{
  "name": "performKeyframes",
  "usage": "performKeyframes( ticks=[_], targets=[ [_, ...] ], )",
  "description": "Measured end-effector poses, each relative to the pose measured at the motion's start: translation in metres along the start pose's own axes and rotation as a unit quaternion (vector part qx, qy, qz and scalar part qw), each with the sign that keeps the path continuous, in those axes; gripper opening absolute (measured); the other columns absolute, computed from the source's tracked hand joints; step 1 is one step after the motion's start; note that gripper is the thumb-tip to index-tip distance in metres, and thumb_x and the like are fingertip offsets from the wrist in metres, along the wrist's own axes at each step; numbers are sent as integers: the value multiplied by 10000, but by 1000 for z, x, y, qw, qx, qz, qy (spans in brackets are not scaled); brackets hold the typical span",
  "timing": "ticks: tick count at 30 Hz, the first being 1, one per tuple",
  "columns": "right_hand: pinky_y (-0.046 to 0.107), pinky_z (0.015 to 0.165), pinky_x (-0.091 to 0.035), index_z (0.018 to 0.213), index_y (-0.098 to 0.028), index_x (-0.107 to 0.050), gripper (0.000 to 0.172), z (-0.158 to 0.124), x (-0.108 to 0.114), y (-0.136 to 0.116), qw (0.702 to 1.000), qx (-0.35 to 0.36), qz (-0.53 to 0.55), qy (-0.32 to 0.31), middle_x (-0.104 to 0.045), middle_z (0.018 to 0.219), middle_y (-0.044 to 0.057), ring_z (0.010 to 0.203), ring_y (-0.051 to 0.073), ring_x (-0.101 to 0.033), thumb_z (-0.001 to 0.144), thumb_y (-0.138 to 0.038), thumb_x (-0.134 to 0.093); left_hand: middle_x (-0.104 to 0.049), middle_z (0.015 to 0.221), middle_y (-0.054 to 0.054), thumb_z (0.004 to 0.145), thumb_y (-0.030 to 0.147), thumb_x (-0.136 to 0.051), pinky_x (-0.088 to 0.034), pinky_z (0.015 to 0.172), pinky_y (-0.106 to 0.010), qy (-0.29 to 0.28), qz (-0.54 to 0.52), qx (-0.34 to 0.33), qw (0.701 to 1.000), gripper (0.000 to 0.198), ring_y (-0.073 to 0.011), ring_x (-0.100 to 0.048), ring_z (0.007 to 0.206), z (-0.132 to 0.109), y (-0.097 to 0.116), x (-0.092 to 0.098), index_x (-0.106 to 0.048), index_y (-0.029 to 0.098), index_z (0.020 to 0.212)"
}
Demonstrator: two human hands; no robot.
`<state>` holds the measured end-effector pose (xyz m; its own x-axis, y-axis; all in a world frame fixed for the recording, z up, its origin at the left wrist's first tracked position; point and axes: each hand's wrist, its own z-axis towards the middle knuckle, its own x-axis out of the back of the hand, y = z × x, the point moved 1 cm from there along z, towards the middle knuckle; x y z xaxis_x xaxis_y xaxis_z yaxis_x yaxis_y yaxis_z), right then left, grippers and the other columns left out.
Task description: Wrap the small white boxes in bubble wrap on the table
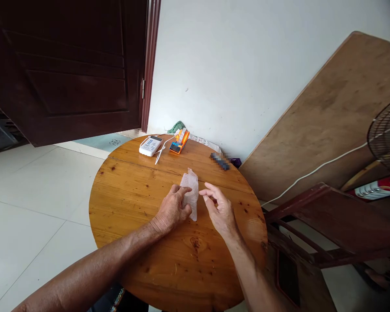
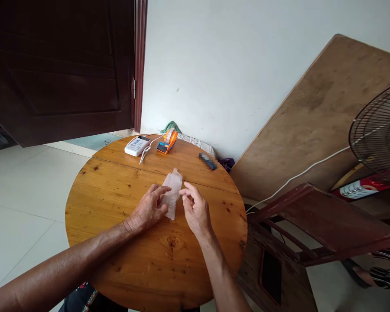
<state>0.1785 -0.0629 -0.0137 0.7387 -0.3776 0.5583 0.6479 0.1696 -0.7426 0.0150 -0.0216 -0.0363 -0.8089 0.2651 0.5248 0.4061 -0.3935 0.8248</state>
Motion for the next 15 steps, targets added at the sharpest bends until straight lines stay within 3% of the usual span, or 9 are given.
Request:
performKeyframes(
  ticks=[3, 6, 10, 12, 15],
  targets=[
    [367, 897, -533, 1267, -184, -571, 409, 9, -7, 9, 998, 15, 2, -53, -745, 1056, 85, 969, 199, -692, 876, -242, -465, -487, 1290, -71, 759, 121, -563, -548, 754, -305, -8, 55, -36, 998, 556, -110, -581, 721, -3, 2, 1, -594, 275, 1293],
    [390, 937, -519, 1271, -193, -574, 407, 13, -16, 13, 995, 21, 18, -94, -756, 1024, 77, 978, 203, -701, 893, -234, -429, -451, 1418, -62, 775, 126, -570, -562, 802, -324, -10, 110, -89, 990, 506, -155, -639, 862, -4, 2, 2, -630, 300, 1246],
    [385, 951, -513, 1202, -191, -613, 361, 19, -14, 16, 997, 26, 36, -63, -754, 1039, 81, 988, 202, -696, 875, -252, -473, -572, 1322, -65, 829, 145, -545, -560, 855, -326, -19, 143, -133, 980, 369, -218, -654, 1028, -5, 2, 3, -679, 262, 1152],
    [375, 893, -541, 1132, -183, -640, 328, 24, -8, 20, 999, -12, 49, -7, -744, 1063, 97, 988, 215, -690, 841, -293, -536, -612, 1252, -71, 857, 150, -521, -560, 857, -316, -18, 152, -134, 979, 328, -219, -660, 1036, -5, 3, 4, -687, 242, 1124],
    [287, 600, -561, 1106, -167, -638, 368, 33, -1, 29, 985, -147, 91, 26, -728, 1051, 110, 869, 221, -699, 777, -332, -614, -620, 1230, -83, 863, 156, -519, -566, 851, -323, -19, 160, -125, 979, 303, -221, -670, 1015, -5, 4, 4, -689, 223, 1106]
  ],
)
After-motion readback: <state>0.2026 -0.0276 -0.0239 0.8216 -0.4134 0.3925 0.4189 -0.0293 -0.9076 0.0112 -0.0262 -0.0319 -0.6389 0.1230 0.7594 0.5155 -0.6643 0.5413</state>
